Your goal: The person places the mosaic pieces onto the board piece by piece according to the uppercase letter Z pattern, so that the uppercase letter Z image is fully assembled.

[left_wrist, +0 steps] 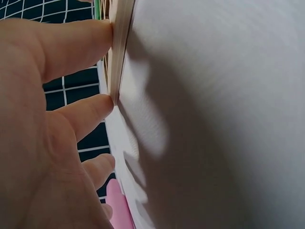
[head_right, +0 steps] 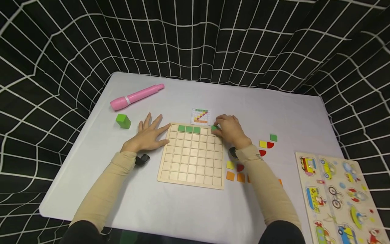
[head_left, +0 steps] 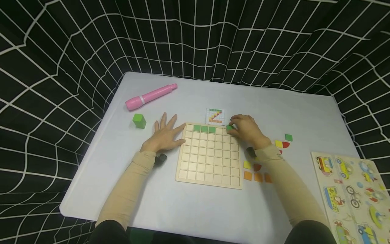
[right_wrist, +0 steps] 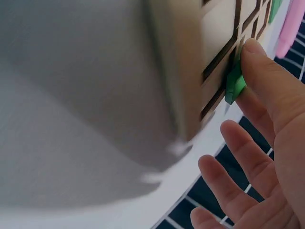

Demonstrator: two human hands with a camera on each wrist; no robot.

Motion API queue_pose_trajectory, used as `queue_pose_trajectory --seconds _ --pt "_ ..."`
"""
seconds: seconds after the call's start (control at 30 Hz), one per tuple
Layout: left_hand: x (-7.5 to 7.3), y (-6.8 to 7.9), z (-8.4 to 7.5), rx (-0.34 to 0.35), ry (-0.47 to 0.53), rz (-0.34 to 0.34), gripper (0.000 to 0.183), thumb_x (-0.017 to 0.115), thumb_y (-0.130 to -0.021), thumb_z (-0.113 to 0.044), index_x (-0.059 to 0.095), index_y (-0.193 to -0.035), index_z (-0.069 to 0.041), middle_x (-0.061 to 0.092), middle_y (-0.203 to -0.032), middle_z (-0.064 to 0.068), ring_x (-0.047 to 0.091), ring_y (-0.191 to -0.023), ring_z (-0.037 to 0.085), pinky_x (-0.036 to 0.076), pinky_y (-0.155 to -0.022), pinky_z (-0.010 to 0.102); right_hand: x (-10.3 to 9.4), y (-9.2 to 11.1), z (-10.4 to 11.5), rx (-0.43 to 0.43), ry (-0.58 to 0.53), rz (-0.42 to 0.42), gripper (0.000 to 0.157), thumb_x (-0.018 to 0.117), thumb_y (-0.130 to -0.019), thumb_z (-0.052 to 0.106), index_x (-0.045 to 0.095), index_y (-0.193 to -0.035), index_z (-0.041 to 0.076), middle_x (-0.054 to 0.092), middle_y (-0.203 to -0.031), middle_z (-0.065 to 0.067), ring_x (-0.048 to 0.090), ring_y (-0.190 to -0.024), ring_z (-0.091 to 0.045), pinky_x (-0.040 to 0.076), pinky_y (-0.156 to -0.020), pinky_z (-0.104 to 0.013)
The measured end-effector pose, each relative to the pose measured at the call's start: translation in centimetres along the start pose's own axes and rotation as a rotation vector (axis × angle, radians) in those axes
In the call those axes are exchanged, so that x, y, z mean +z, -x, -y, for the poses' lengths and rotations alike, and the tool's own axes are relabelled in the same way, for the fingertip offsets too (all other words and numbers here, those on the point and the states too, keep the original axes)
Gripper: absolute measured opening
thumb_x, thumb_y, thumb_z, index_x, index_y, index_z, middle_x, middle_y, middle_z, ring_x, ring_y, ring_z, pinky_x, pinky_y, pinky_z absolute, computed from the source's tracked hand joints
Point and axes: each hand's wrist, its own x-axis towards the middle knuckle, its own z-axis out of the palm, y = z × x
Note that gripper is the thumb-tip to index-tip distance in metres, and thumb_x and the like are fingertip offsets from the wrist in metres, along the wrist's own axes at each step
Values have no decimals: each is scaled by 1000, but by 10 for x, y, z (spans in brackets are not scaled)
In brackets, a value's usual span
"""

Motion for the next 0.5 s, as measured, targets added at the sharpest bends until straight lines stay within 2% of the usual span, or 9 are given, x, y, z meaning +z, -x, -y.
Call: queue_pose_trajectory --seconds 0.23,0.5 --pt "-3 -2 0 -5 -4 7 74 56 -99 -52 30 -164 -27 -6 -177 13 -27 -157 47 -12 -123 76 -1 -6 18 -60 -7 -2 41 78 -91 32 74 -119 2 59 -147 -20 51 -141 -44 26 -127 -65" --pt "-2 -3 1 -12 -6 11 74 57 -99 -52 30 -164 -27 -6 -177 12 -28 -157 47 -12 -123 75 5 -11 30 -113 24 -9 41 80 -88 35 76 -115 5 63 -143 -17 55 -139 -41 30 -124 -67"
